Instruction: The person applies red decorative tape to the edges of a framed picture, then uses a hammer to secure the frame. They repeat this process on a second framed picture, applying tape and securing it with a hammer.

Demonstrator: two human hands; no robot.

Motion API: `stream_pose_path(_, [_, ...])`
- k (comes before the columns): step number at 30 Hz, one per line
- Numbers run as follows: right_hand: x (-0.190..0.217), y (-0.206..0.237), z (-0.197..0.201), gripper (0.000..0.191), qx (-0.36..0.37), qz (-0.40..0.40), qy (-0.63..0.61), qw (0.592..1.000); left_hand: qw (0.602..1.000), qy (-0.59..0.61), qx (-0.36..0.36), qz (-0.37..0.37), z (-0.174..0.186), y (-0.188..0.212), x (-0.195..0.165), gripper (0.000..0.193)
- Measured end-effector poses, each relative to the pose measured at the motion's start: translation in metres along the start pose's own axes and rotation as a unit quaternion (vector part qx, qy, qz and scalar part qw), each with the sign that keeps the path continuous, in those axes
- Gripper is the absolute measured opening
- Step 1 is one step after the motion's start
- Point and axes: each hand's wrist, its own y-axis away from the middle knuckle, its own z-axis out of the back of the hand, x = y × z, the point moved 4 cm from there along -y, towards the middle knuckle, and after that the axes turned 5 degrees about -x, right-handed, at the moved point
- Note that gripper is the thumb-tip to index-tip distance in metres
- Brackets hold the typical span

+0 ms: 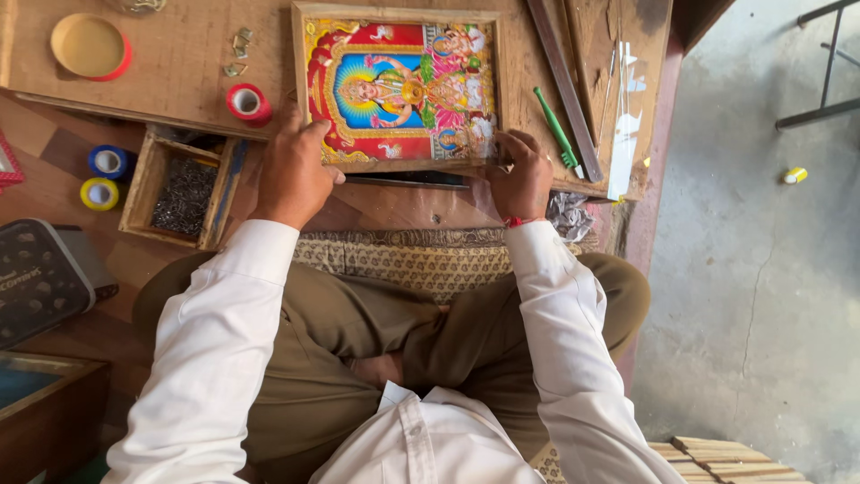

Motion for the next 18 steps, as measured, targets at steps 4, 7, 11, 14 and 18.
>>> stream_pose_path(4, [-0.015,-0.009,-0.009,0.054,0.001,-0.012,0.023,1.000,0.997,-0.021,-0.041,-0.054,-0.008,0.002,-0.002,0.067])
stream_pose_path(7, [-0.026,-0.014,-0.015,0.054,0.013,-0.040,-0.028,0.999,0.996,-0.017,-0.052,-0.069,-0.015,0.002,0.005,0.067])
stream_pose_path(11, [-0.016,-0.011,-0.009,0.048,-0.004,-0.005,-0.044,0.999,0.998,0.010,-0.030,-0.062,-0.019,0.003,0.008,0.068])
stream_pose_path(14, [0.001,0.004,0.033,0.061,-0.047,0.046,-0.110,0.992,0.996,0.009,-0.038,-0.076,-0.012,0.009,-0.003,0.069])
stream_pose_path(18, [-0.022,0.017,0.133,0.046,-0.026,-0.118,-0.189,0.975,0.994,-0.007,-0.062,-0.087,-0.001,0.019,-0.025,0.068])
